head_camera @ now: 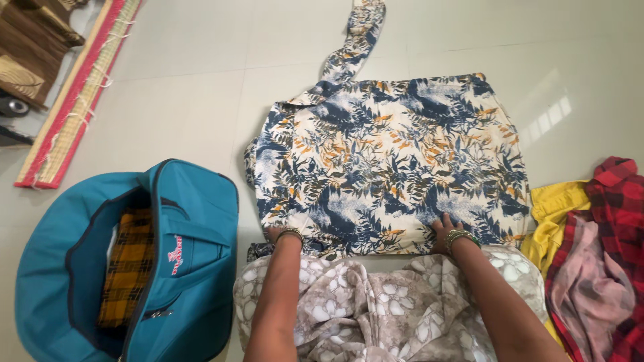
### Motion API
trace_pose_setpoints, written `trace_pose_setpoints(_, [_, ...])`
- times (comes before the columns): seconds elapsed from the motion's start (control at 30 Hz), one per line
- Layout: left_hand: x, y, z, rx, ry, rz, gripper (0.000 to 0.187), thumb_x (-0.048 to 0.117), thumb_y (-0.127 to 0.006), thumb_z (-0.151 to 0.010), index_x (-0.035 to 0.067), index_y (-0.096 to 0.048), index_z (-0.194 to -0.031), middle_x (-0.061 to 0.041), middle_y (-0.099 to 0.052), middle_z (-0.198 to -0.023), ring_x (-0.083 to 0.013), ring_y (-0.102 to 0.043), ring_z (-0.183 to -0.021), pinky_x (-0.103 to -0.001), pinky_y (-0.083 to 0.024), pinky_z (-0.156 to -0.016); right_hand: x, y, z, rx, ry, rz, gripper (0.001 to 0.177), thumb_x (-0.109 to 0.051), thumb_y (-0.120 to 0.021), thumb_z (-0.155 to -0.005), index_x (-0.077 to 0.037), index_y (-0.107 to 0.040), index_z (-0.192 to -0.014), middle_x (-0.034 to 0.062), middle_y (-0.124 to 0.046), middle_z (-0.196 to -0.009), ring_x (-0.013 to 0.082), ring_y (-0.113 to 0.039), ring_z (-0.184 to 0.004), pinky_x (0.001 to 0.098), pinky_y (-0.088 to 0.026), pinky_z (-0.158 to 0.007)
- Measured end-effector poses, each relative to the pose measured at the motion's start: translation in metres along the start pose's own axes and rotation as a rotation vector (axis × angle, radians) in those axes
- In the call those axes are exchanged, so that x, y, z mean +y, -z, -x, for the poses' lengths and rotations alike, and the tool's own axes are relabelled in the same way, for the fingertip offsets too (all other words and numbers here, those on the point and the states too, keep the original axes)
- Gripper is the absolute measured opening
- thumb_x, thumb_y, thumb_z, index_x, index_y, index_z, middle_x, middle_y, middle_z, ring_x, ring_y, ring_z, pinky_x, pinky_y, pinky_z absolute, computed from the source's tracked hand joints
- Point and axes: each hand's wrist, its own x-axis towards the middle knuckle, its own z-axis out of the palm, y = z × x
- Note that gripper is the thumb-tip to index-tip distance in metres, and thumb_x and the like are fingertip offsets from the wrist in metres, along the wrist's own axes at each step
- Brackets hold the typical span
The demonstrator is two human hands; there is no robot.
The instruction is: The person smooths out a shirt on the floor and begins folding it while sitting next to a pile of other garments.
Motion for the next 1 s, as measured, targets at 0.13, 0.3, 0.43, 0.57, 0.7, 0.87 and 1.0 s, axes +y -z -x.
trace_pose_setpoints(0.13, [0.008,-0.015,-0.003,-0.171,-0.129,0.004,0.03,0.03,-0.054,-0.101,0.021,-0.069,-0.126,-0.007,-0.065,-0.138,-0.0304,-0.063,-0.125,-0.054,-0.049,-0.102,-0.005,-0.001,0.003,-0.003,0.005,-0.002,0.113,-0.057,-0.088,-0.069,-0.034,-0.025,-0.159,0.0097,0.004,-0.173,0.0492,-0.015,-0.153,0.0528,-0.033,-0.121])
trace_pose_setpoints(0.3, [0.02,-0.026,-0.008,-0.225,-0.205,-0.015,0.03,0.03,-0.056,-0.1,0.022,-0.07,-0.125,-0.006,-0.066,-0.138,-0.0294,-0.063,-0.126,-0.054,-0.048,-0.103,-0.003,-0.011,-0.008,-0.013,0.011,0.054,0.114,-0.061,-0.086,-0.071,-0.029,-0.023,-0.16,0.014,0.004,-0.172,0.0507,-0.014,-0.153,0.0518,-0.032,-0.122])
trace_pose_setpoints(0.43, [0.026,-0.011,-0.015,-0.089,-0.197,-0.031,0.03,0.031,-0.057,-0.1,0.022,-0.071,-0.124,-0.005,-0.066,-0.137,-0.0286,-0.062,-0.126,-0.055,-0.047,-0.104,0.001,-0.013,-0.018,0.057,0.057,0.118,0.118,-0.066,-0.087,-0.069,-0.027,-0.024,-0.16,0.0193,0.004,-0.17,0.0471,-0.012,-0.153,0.0509,-0.024,-0.125])
trace_pose_setpoints(0.57, [0.022,-0.012,-0.009,-0.05,-0.192,-0.031,0.029,0.032,-0.058,-0.099,0.023,-0.071,-0.124,-0.004,-0.066,-0.137,-0.0278,-0.062,-0.126,-0.055,-0.046,-0.104,-0.002,-0.012,-0.011,-0.003,-0.012,0.01,0.12,-0.06,-0.088,-0.064,-0.033,-0.023,-0.161,0.0109,0.006,-0.174,0.0501,-0.014,-0.155,0.0517,-0.032,-0.123])
trace_pose_setpoints(0.7, [0.023,-0.006,-0.015,-0.015,-0.2,-0.051,0.029,0.032,-0.059,-0.098,0.024,-0.072,-0.123,-0.004,-0.066,-0.137,-0.027,-0.062,-0.127,-0.055,-0.045,-0.105,-0.006,0.0,0.003,-0.021,0.002,0.103,0.125,-0.071,-0.087,-0.065,-0.031,-0.019,-0.161,0.0145,0.009,-0.172,0.0486,-0.01,-0.154,0.0513,-0.023,-0.125])
trace_pose_setpoints(0.87, [0.021,-0.027,-0.023,-0.022,-0.192,-0.155,0.029,0.033,-0.061,-0.098,0.025,-0.073,-0.122,-0.003,-0.067,-0.137,-0.026,-0.062,-0.127,-0.055,-0.044,-0.106,-0.007,0.012,0.041,0.04,-0.017,-0.069,0.092,-0.045,-0.079,-0.08,-0.033,-0.032,-0.158,0.0053,0.002,-0.173,0.0414,-0.017,-0.156,0.061,-0.02,-0.124])
trace_pose_setpoints(1.0, [0.04,-0.042,-0.021,-0.039,-0.292,-0.223,0.028,0.035,-0.06,-0.097,0.025,-0.074,-0.119,-0.003,-0.07,-0.133,-0.0261,-0.065,-0.123,-0.053,-0.049,-0.101,-0.048,0.0,0.018,0.389,0.011,-0.134,0.039,-0.028,-0.058,-0.089,-0.029,-0.069,-0.126,0.0056,-0.067,-0.133,0.0303,-0.065,-0.121,0.0575,-0.048,-0.1])
